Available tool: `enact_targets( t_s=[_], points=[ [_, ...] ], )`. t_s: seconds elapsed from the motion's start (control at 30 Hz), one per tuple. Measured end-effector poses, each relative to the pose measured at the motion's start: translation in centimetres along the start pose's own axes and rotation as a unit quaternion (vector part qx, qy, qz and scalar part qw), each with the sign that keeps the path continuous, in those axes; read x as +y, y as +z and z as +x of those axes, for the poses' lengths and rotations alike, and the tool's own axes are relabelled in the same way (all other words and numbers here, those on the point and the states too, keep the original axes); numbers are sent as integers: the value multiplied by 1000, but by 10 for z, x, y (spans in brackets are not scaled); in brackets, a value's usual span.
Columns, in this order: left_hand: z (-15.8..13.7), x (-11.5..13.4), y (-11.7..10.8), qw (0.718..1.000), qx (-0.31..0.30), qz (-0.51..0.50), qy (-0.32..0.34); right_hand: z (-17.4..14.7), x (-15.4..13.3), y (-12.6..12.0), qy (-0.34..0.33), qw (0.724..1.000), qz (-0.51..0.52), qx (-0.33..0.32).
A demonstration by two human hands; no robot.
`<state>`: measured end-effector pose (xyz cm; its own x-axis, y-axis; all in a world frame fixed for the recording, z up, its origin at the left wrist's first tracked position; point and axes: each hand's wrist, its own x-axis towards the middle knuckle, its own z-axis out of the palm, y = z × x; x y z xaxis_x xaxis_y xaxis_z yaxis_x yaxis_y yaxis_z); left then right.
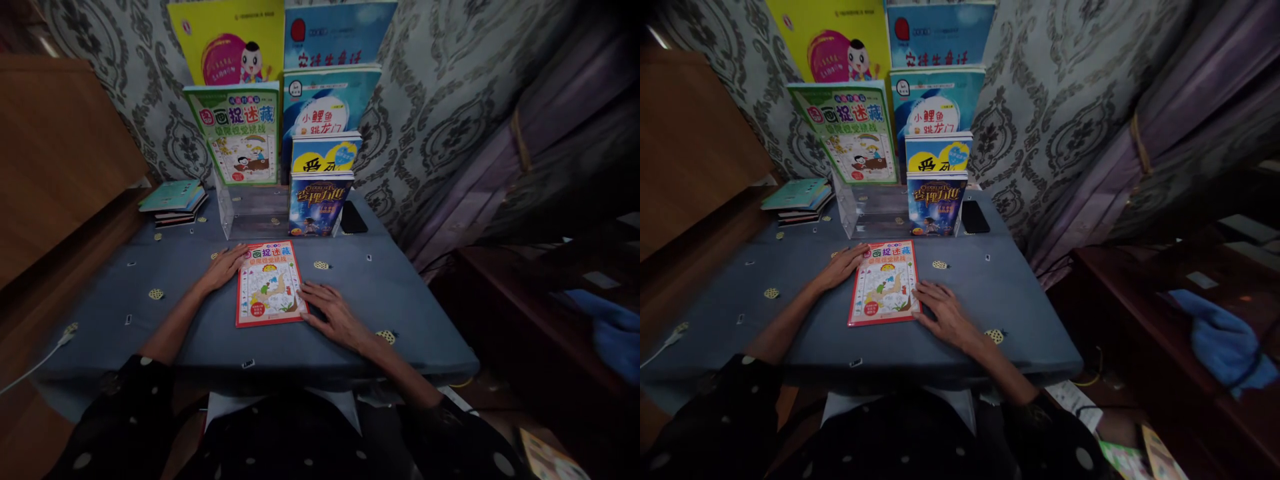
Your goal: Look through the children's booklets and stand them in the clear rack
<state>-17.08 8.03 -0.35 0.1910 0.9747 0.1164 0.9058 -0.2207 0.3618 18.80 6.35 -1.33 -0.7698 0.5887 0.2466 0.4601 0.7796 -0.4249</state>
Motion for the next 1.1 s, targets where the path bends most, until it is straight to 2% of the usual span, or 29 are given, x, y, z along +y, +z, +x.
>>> enact_targets(
  t_s=[0.13, 0.27, 0.43, 0.53, 0.67, 0.87, 1.1],
  points=[
    [1, 1, -1, 999, 10, -24, -28, 29, 2, -3, -3, 999, -29, -30],
    [0, 6, -4, 997, 16, -53, -47, 84, 4, 0, -9, 996, -54, -64],
    [-2, 9, -7, 995, 25, -79, -52, 156, -3, 18, -16, 994, -74, -76],
    [-2, 8, -6, 994, 32, -88, -55, 181, -14, 34, -28, 994, -73, -71],
    [0, 6, -6, 992, 40, -101, -56, 186, -27, 48, -66, 994, -67, -59],
    [-1, 6, -7, 991, 51, -115, -49, 173, -34, 51, -119, 990, -45, -57],
    [-1, 6, -7, 991, 45, -118, -54, 154, -46, 55, -133, 988, -24, -70]
  ],
)
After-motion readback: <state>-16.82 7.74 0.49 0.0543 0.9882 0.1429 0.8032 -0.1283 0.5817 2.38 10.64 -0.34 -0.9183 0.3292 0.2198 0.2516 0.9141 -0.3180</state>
